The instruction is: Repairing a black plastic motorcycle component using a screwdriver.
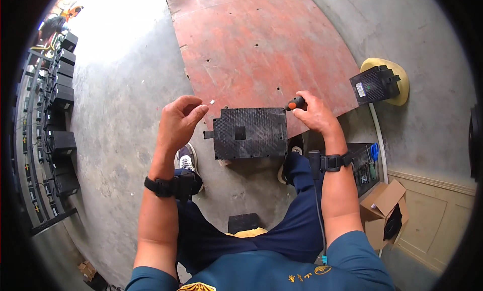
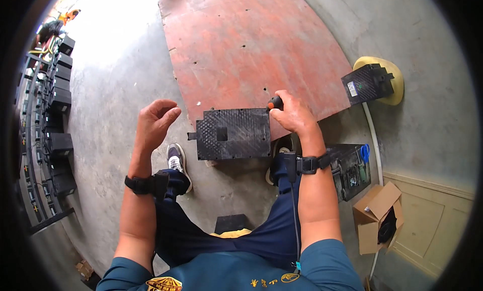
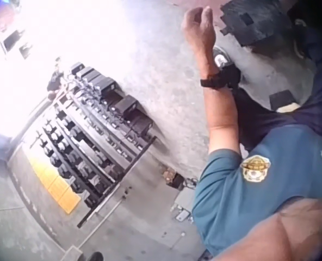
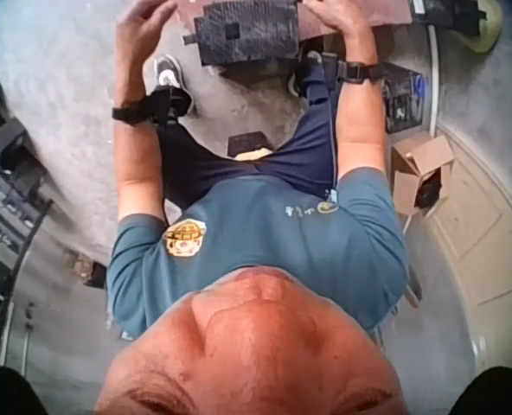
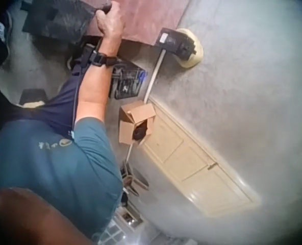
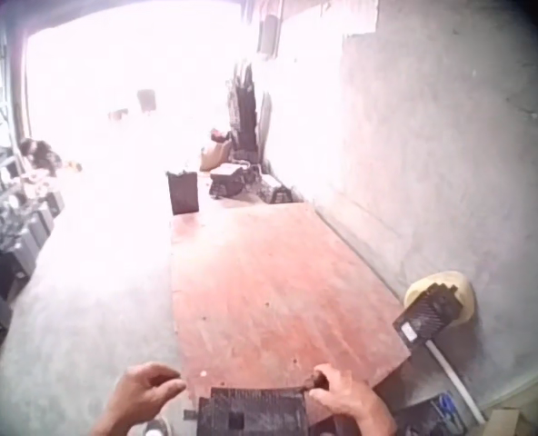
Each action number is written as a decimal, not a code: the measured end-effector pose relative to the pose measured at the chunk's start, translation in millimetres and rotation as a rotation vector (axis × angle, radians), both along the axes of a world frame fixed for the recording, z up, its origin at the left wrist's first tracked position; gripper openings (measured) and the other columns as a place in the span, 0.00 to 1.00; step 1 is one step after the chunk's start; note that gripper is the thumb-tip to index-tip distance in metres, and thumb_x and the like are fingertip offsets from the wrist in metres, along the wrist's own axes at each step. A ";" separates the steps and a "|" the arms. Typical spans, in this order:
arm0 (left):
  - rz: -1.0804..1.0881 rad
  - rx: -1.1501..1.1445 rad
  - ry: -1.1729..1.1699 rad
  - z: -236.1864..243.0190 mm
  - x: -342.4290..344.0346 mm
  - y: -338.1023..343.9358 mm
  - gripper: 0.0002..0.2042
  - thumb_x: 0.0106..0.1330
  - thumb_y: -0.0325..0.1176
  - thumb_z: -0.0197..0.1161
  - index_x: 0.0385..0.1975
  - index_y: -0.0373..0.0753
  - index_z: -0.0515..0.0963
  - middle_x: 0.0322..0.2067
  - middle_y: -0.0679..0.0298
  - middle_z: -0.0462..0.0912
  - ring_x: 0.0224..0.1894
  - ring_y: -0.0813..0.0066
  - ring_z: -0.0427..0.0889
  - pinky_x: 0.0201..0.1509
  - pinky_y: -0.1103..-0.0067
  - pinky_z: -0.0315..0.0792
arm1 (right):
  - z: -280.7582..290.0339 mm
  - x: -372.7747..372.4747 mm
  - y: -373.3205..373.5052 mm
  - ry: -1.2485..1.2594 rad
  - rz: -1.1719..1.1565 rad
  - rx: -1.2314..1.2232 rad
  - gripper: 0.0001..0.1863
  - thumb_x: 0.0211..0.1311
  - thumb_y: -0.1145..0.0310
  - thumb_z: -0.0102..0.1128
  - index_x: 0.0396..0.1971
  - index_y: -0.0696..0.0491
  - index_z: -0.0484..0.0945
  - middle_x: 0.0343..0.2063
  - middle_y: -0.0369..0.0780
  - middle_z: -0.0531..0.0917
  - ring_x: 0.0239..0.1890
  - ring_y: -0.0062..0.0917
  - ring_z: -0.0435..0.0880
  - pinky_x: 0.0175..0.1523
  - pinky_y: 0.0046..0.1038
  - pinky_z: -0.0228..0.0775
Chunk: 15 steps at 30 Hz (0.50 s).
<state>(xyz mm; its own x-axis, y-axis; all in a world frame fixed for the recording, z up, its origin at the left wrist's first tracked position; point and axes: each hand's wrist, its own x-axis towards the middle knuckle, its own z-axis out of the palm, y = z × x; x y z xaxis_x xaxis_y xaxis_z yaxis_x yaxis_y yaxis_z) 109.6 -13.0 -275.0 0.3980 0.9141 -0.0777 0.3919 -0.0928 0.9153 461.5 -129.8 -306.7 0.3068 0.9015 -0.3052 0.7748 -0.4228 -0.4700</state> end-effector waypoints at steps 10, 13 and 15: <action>0.009 0.030 0.022 -0.4 0.8 -0.6 0.10 0.67 0.32 0.70 0.40 0.30 0.83 0.31 0.64 0.86 0.35 0.81 0.82 0.38 0.82 0.77 | -12.4 5.9 1.5 -0.032 0.085 0.145 0.30 0.55 0.61 0.67 0.59 0.53 0.75 0.50 0.50 0.83 0.54 0.46 0.82 0.59 0.42 0.73; 0.005 0.006 0.029 1.4 1.1 -1.1 0.10 0.67 0.32 0.70 0.40 0.30 0.83 0.31 0.64 0.86 0.34 0.82 0.82 0.38 0.82 0.77 | -3.7 5.1 -0.9 0.002 0.007 0.041 0.30 0.55 0.59 0.68 0.58 0.53 0.75 0.49 0.51 0.84 0.53 0.46 0.83 0.58 0.41 0.74; 0.025 0.003 0.009 0.4 -0.8 -0.8 0.10 0.67 0.32 0.70 0.40 0.30 0.83 0.31 0.64 0.86 0.35 0.83 0.82 0.38 0.82 0.76 | 0.3 1.8 0.7 0.002 0.001 0.016 0.31 0.55 0.58 0.68 0.58 0.54 0.76 0.49 0.51 0.84 0.53 0.45 0.83 0.58 0.41 0.74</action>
